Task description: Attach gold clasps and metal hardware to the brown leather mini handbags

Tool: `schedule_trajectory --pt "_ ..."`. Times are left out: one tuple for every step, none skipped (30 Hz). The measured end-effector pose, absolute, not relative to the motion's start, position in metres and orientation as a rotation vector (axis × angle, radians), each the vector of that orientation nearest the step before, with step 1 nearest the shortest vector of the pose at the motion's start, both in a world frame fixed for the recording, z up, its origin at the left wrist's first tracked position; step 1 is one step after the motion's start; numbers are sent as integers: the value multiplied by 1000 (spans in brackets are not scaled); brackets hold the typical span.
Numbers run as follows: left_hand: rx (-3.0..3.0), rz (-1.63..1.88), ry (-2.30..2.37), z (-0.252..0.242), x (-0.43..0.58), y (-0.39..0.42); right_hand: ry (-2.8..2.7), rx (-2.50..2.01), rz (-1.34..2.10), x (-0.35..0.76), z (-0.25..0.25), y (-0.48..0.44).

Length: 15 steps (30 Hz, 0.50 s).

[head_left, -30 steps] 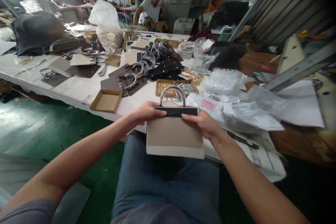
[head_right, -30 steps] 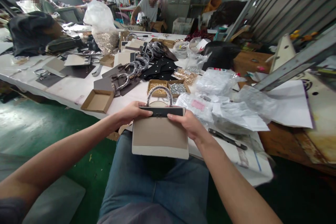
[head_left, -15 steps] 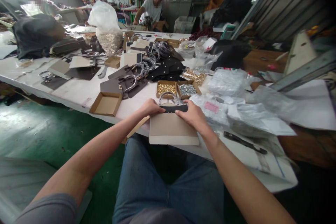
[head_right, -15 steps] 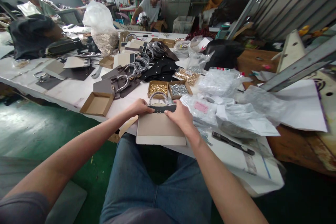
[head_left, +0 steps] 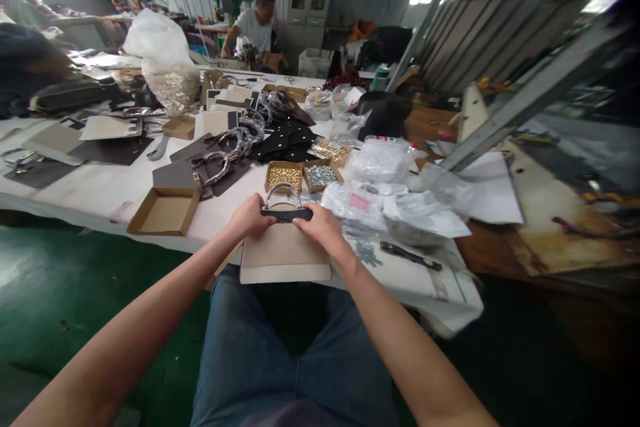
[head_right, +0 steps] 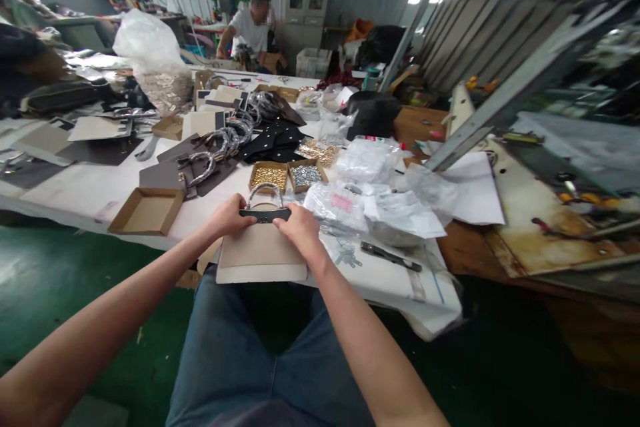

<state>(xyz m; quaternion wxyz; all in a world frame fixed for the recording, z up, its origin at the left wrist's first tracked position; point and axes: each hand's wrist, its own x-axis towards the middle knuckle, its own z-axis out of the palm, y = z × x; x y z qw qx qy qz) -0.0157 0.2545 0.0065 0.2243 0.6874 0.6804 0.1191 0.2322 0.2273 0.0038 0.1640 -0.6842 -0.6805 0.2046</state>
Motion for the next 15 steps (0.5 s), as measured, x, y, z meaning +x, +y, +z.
schedule_trajectory --pt "1902 381 1863 4 -12 254 -1951 -1952 541 233 6 224" --pt "1905 428 1851 1 -7 254 -1966 -1948 487 233 7 221" --pt "1903 467 1840 0 -4 254 -1977 -1941 426 233 9 217" --pt "1899 491 1819 -2 -1 254 -1985 -1927 368 233 11 214" --pt "1889 503 1789 -3 0 254 -1988 -1908 315 233 11 210" --pt "1873 508 1751 -3 1 254 -1987 -1889 270 232 12 207" --pt "1854 510 1710 -3 0 255 -1984 -1876 239 231 12 204" --pt "1833 513 1680 -3 0 256 -1979 -1871 220 230 11 202" --pt "1810 512 1667 -3 -1 257 -1973 -1867 211 229 12 199" --pt "1786 515 1671 -2 -1 258 -1965 -1855 205 229 14 196" --pt "1764 524 1683 -2 0 259 -1948 -1832 194 230 19 192" --pt "1743 531 1693 -1 1 260 -1917 -1795 179 231 27 186" --pt "1726 540 1697 0 2 261 -1878 -1740 162 232 40 178" --pt "1714 557 1694 0 3 260 -1837 -1668 150 234 57 167" --pt "1706 586 1680 1 4 260 -1798 -1589 152 235 78 153"
